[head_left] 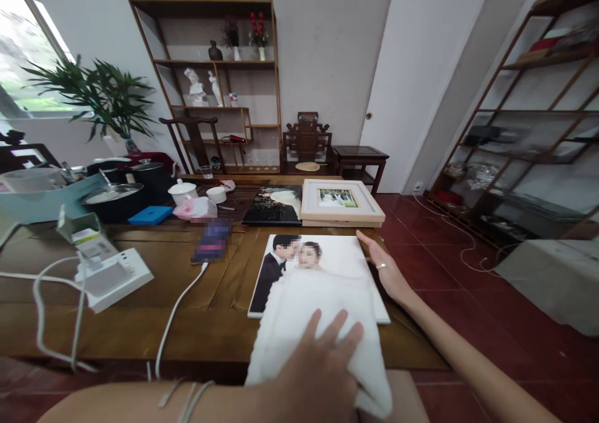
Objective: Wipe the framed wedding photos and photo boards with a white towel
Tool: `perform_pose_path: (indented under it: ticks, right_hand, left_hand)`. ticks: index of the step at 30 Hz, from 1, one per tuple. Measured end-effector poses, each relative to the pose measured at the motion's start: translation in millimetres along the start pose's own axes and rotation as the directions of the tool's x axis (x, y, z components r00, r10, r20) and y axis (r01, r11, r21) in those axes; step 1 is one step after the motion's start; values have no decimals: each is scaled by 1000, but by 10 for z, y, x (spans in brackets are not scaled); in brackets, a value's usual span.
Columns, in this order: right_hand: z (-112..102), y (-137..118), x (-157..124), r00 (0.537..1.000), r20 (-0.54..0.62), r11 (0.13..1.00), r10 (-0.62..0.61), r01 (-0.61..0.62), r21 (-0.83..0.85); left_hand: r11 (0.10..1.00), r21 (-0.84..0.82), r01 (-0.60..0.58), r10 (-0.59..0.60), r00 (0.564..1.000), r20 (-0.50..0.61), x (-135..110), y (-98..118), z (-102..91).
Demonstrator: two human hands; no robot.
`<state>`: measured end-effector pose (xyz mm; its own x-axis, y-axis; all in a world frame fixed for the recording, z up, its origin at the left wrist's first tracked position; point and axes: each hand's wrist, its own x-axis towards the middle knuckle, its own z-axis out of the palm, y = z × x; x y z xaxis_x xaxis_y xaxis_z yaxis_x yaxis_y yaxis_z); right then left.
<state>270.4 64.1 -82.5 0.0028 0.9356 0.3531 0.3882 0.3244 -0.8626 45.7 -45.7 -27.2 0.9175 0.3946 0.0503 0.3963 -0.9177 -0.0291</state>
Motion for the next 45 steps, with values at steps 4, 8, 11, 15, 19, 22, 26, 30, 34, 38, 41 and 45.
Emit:
perform_pose_path:
  ticks: [4, 8, 11, 15, 19, 22, 26, 30, 34, 38, 41, 45]
  right_hand:
    - [37, -2, -14, 994, 85, 980, -71, 85, -182]
    - [57, 24, -6, 984, 135, 953, -113, 146, -264]
    - [52, 38, 3, 984, 146, 946, -104, 143, -290]
    - [45, 54, 4, 982, 149, 946, -120, 158, -283]
    - [51, 58, -2, 983, 139, 950, -122, 157, -271]
    - [55, 52, -1, 984, 135, 949, -121, 154, -273]
    - [51, 54, 8, 981, 151, 945, -122, 161, -283]
    - [49, 70, 8, 980, 158, 942, -119, 162, -295]
    - [53, 76, 2, 979, 165, 941, -121, 166, -294]
    - [61, 63, 0, 979, 161, 942, -124, 167, -291]
    - [62, 52, 0, 979, 161, 942, -124, 166, -290]
    - [53, 40, -2, 980, 163, 944, -114, 158, -288]
  left_hand:
    - [978, -74, 195, -187, 977, 106, -117, -279, -175]
    - [952, -80, 297, -290, 953, 87, -25, -812, -201]
    - [960, -89, 264, -262, 964, 41, 58, -1246, -116]
    - [963, -66, 262, -265, 964, -38, 82, -1596, -13]
    - [963, -57, 264, -268, 961, -65, 62, -1667, 23]
    - [965, -25, 261, -262, 963, -58, 53, -1640, 6]
    - [973, 14, 230, -230, 973, -3, -4, -1461, -87]
    - [982, -14, 189, -186, 977, 100, -169, -1005, -211]
    - [988, -69, 140, -127, 977, 170, -347, -485, -267]
    - [977, -118, 176, -150, 968, 203, -379, -351, -257]
    - [958, -100, 268, -249, 953, 172, -303, -592, -215]
    - [954, -26, 298, -293, 949, 116, -159, -1156, -132]
